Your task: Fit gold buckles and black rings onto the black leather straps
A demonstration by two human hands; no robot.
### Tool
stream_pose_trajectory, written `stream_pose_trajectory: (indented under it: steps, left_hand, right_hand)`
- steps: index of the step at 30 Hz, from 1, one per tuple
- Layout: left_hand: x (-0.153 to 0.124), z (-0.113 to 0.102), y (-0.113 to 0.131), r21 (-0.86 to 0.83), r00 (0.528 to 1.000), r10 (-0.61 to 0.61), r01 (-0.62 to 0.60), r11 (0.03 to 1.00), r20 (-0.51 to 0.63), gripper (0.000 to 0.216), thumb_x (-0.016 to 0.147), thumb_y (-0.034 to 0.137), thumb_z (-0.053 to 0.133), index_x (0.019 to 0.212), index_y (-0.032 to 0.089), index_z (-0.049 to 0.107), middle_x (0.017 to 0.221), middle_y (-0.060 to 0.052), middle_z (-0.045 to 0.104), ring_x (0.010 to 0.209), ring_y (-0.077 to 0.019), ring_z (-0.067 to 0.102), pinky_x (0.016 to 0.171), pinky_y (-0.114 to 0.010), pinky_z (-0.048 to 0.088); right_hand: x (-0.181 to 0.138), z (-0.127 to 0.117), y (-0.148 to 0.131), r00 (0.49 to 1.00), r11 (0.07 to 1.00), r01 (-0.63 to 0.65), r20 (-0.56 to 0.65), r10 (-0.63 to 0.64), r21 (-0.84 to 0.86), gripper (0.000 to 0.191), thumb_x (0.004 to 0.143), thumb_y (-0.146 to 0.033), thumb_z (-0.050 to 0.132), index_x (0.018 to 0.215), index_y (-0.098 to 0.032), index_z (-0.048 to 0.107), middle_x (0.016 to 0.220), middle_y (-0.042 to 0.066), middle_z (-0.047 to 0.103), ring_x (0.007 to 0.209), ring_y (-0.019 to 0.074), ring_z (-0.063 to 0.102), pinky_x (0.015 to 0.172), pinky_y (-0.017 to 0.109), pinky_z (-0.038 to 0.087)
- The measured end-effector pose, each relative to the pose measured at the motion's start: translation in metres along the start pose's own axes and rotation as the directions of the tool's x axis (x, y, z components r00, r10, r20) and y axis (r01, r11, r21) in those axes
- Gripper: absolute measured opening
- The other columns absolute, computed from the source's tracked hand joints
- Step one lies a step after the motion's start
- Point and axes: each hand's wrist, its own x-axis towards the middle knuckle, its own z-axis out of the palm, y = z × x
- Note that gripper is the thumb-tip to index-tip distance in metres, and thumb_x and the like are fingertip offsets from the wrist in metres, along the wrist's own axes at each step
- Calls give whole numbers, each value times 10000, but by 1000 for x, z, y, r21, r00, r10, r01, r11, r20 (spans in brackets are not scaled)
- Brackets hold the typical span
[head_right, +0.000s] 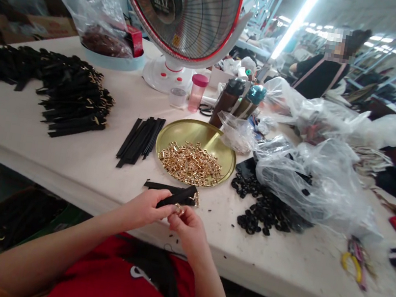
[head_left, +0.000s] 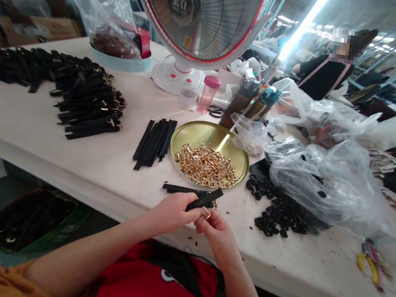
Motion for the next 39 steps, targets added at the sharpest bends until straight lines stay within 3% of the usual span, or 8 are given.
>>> stream_pose_trajectory:
  steps: [8,12,17,21,28,31,36,39]
  left_hand:
    - [-12,5,-7,-178,991,-38,60,982,127,266,808,358,374,747,143,517,547,39,466,479,-85,416,452,-181,304]
    - [-22,2,-10,-182,993,-49,69,981,112,293,841,357,322,929,152,512,576,37,486,514,-93,427,484,-178,322]
    - [-29,-2,-10,-91,976,-11,32,995,217,290,827,319,354,930,172,581,608,27,494,578,-106,450,548,-184,343]
    - [-26,2,-8,-108,980,35,-14,994,194,297,832,310,349,978,186,575,630,20,513,594,-114,457,574,-192,352]
    - [-24,15,-4,-348,984,-44,104,932,175,113,787,247,406,803,158,474,609,44,489,535,-82,422,545,-183,363]
    - [-24,17,-6,-359,979,-57,125,925,194,166,813,289,380,739,160,455,573,48,472,490,-69,392,500,-175,331]
    - [-25,21,-6,-374,975,-102,171,912,197,185,812,284,368,700,158,446,540,53,456,453,-65,358,465,-182,299]
    - [-27,25,-5,-364,975,-138,194,911,173,200,808,290,364,670,162,433,522,57,440,454,-71,356,465,-188,296]
  right_hand:
    - [-3,-2,10,969,989,129,-219,-112,66,210,627,-287,698,786,-191,600,655,-36,598,572,85,526,574,226,434]
    - [-2,-8,4,937,933,107,-348,21,344,216,601,-263,720,782,-209,615,695,-49,613,537,49,527,569,196,457]
    - [-1,-5,4,940,841,-4,-285,188,541,240,566,-241,742,766,-201,615,682,-46,609,502,45,525,524,184,468]
    - [-7,7,15,952,875,-66,-233,199,479,239,595,-280,723,787,-208,600,654,-61,588,499,48,508,525,186,449]
    - [-19,18,23,941,988,153,-308,-138,28,143,734,-317,596,747,-179,561,653,-38,550,606,97,488,601,229,404]
    - [-19,15,23,941,991,109,-330,-79,73,194,755,-344,567,660,-183,518,570,-53,489,557,91,452,575,227,393]
    - [-15,14,26,961,929,30,-268,75,369,151,709,-327,614,759,-203,545,633,-53,533,541,85,464,553,225,409]
    - [-18,15,28,957,931,42,-281,66,362,152,718,-321,606,800,-204,553,657,-49,547,554,84,473,569,223,415]
